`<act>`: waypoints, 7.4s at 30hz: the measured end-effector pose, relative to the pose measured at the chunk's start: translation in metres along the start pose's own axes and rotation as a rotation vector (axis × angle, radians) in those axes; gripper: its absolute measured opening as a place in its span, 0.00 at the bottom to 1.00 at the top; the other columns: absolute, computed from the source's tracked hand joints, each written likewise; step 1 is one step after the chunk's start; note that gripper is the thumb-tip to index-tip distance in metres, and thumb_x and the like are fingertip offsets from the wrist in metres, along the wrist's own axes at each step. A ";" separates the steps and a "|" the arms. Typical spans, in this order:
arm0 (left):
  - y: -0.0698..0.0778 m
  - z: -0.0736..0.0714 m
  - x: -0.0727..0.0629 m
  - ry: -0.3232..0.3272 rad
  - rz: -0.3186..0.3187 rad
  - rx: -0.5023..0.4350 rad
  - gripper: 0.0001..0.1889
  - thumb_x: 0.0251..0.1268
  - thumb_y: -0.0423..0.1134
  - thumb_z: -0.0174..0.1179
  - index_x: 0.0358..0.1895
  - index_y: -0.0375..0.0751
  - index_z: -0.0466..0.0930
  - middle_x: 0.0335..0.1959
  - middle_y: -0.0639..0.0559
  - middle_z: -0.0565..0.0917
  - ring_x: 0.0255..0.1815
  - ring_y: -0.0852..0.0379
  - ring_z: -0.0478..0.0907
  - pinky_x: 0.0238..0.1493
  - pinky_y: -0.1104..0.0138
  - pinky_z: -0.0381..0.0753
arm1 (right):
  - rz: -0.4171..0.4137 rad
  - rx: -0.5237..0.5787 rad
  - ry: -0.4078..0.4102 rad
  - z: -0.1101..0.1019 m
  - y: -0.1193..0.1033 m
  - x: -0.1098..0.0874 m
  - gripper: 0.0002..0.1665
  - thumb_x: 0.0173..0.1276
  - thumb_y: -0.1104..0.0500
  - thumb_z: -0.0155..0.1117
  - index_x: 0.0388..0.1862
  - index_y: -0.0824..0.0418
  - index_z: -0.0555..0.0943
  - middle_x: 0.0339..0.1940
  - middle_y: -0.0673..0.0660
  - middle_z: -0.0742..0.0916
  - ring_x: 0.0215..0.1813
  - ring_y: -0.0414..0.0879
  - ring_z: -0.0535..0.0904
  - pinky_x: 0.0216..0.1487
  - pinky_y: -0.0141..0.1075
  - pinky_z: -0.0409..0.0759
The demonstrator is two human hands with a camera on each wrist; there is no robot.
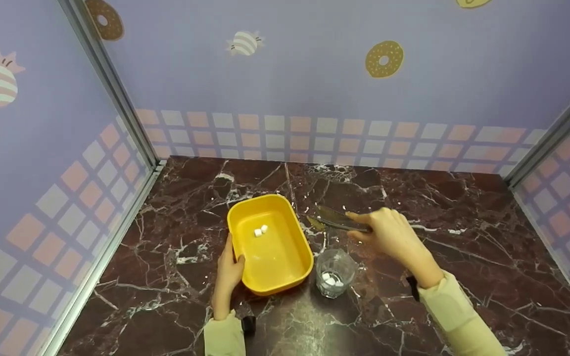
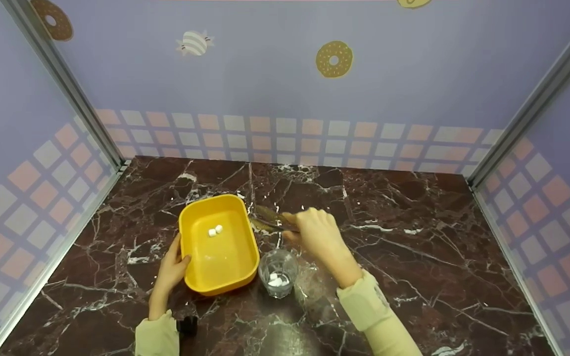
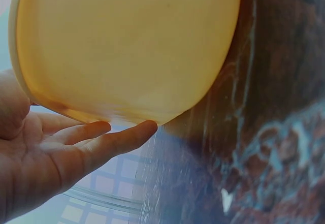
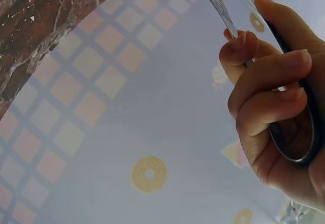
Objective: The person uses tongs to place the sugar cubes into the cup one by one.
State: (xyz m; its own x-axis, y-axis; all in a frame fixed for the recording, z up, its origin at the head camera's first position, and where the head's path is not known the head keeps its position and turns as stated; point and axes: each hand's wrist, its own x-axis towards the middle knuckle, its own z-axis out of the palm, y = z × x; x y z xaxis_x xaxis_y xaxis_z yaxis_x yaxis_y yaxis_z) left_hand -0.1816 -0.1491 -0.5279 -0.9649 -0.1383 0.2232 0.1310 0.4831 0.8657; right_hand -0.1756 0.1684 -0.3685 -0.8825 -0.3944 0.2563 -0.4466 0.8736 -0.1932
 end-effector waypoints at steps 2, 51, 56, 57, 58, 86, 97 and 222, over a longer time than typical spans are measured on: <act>0.000 0.000 0.001 0.006 0.001 0.009 0.32 0.50 0.21 0.49 0.63 0.21 0.53 0.61 0.25 0.62 0.59 0.30 0.62 0.60 0.46 0.62 | -0.001 0.005 -0.009 0.003 -0.001 0.011 0.24 0.52 0.46 0.64 0.48 0.50 0.80 0.14 0.55 0.82 0.10 0.37 0.58 0.15 0.31 0.63; 0.000 0.001 0.001 0.013 0.011 0.004 0.33 0.49 0.21 0.49 0.63 0.21 0.54 0.59 0.24 0.63 0.59 0.30 0.63 0.61 0.46 0.62 | -0.076 -0.193 -0.127 0.136 -0.065 0.111 0.12 0.44 0.51 0.71 0.21 0.58 0.83 0.23 0.58 0.85 0.27 0.55 0.80 0.26 0.46 0.79; 0.000 0.000 0.001 0.010 0.005 0.010 0.33 0.48 0.21 0.49 0.63 0.22 0.54 0.60 0.25 0.63 0.59 0.31 0.63 0.61 0.46 0.62 | -0.053 -0.211 -0.144 0.139 -0.067 0.113 0.12 0.45 0.51 0.71 0.20 0.58 0.82 0.24 0.57 0.85 0.28 0.54 0.81 0.28 0.46 0.79; 0.000 0.000 0.001 0.011 0.006 0.011 0.33 0.48 0.21 0.49 0.63 0.22 0.54 0.60 0.25 0.63 0.59 0.31 0.63 0.61 0.46 0.62 | -0.052 -0.220 -0.141 0.140 -0.068 0.113 0.12 0.45 0.51 0.71 0.19 0.58 0.81 0.24 0.57 0.85 0.28 0.54 0.81 0.28 0.46 0.79; 0.000 0.000 0.001 0.012 0.005 0.009 0.33 0.48 0.21 0.49 0.63 0.22 0.54 0.60 0.25 0.63 0.59 0.31 0.64 0.61 0.46 0.62 | -0.053 -0.231 -0.138 0.140 -0.068 0.113 0.12 0.45 0.51 0.70 0.19 0.58 0.81 0.24 0.57 0.85 0.28 0.54 0.81 0.28 0.45 0.79; 0.004 -0.001 0.002 -0.004 -0.002 0.002 0.33 0.50 0.21 0.49 0.64 0.22 0.53 0.60 0.24 0.62 0.60 0.30 0.62 0.61 0.46 0.61 | -0.056 -0.140 -0.148 0.119 -0.044 0.095 0.11 0.50 0.53 0.68 0.25 0.61 0.83 0.25 0.61 0.84 0.28 0.58 0.79 0.29 0.49 0.77; 0.005 -0.001 0.002 -0.011 -0.034 0.001 0.32 0.51 0.21 0.48 0.64 0.23 0.52 0.61 0.24 0.61 0.60 0.31 0.61 0.61 0.46 0.61 | -0.088 -0.074 -0.083 0.083 -0.022 0.077 0.13 0.51 0.52 0.67 0.36 0.53 0.86 0.24 0.59 0.86 0.25 0.56 0.79 0.23 0.48 0.77; 0.002 0.000 0.002 0.005 -0.015 0.017 0.32 0.50 0.21 0.49 0.63 0.22 0.54 0.60 0.24 0.63 0.59 0.30 0.62 0.61 0.46 0.61 | -0.033 -0.075 -0.151 0.106 -0.066 0.114 0.16 0.49 0.47 0.67 0.30 0.58 0.85 0.29 0.60 0.85 0.34 0.57 0.80 0.32 0.50 0.79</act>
State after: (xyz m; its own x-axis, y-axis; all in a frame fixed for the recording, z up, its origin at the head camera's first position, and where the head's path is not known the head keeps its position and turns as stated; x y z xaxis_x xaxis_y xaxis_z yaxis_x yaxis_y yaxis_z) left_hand -0.1834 -0.1490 -0.5257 -0.9656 -0.1504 0.2123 0.1121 0.4958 0.8611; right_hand -0.2625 0.0353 -0.4268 -0.8824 -0.4562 0.1152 -0.4680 0.8762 -0.1147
